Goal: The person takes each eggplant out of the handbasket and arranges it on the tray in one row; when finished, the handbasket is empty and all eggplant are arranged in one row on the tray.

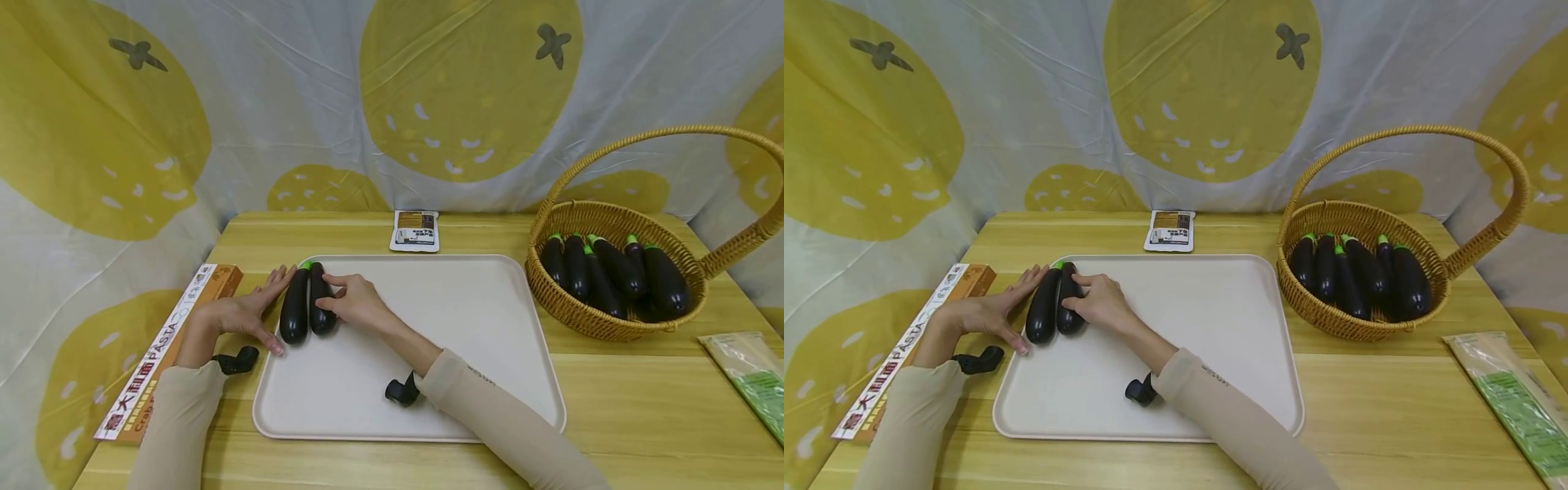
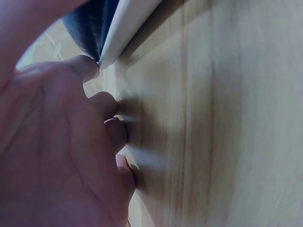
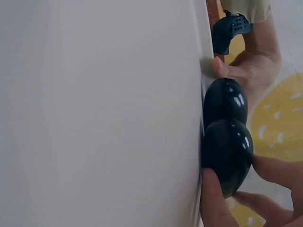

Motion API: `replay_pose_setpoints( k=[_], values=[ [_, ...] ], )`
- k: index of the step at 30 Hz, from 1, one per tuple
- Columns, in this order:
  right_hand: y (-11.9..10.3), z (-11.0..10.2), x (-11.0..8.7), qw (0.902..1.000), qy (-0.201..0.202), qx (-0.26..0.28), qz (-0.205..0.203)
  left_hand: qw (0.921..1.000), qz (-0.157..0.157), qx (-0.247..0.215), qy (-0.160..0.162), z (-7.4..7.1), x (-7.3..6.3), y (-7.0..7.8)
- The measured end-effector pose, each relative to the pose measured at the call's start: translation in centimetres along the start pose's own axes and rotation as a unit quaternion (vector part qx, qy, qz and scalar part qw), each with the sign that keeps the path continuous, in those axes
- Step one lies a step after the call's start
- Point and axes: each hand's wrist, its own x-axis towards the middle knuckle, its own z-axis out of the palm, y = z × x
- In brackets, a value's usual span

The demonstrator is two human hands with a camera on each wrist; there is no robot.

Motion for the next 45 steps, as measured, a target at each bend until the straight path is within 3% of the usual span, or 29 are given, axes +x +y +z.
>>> replay_pose_setpoints(
  k=[8, 20, 26, 33, 37, 45],
  values=[
    [-0.1, 0.1, -0.2, 0.9989, -0.004, 0.045, 0.007, 1.0, 0.002, 0.0, -0.001, -0.1, 0.1, 0.0],
    [-0.2, -0.1, -0.1, 0.9998, -0.011, 0.005, 0.018, 1.0, 0.004, 0.001, 0.0, -0.1, 0.0, 0.1],
    [-0.1, -1.7, -0.5, 0.9985, -0.051, -0.018, -0.005, 1.0, 0.003, 0.001, 0.0, -0.1, -0.1, 0.0],
    [0.3, -6.6, -2.6, 0.9908, -0.107, -0.052, -0.064, 0.9999, 0.012, 0.004, 0.001, 0.0, 0.0, -0.2],
    [0.4, -10.9, -5.0, 0.9862, -0.103, -0.096, -0.087, 0.9998, 0.016, 0.011, 0.003, 0.0, -0.1, -0.2],
    [1.2, -19.7, -10.7, 0.9834, -0.069, -0.151, -0.073, 0.9996, 0.005, 0.026, 0.007, 0.0, -0.2, -0.2]
  ],
)
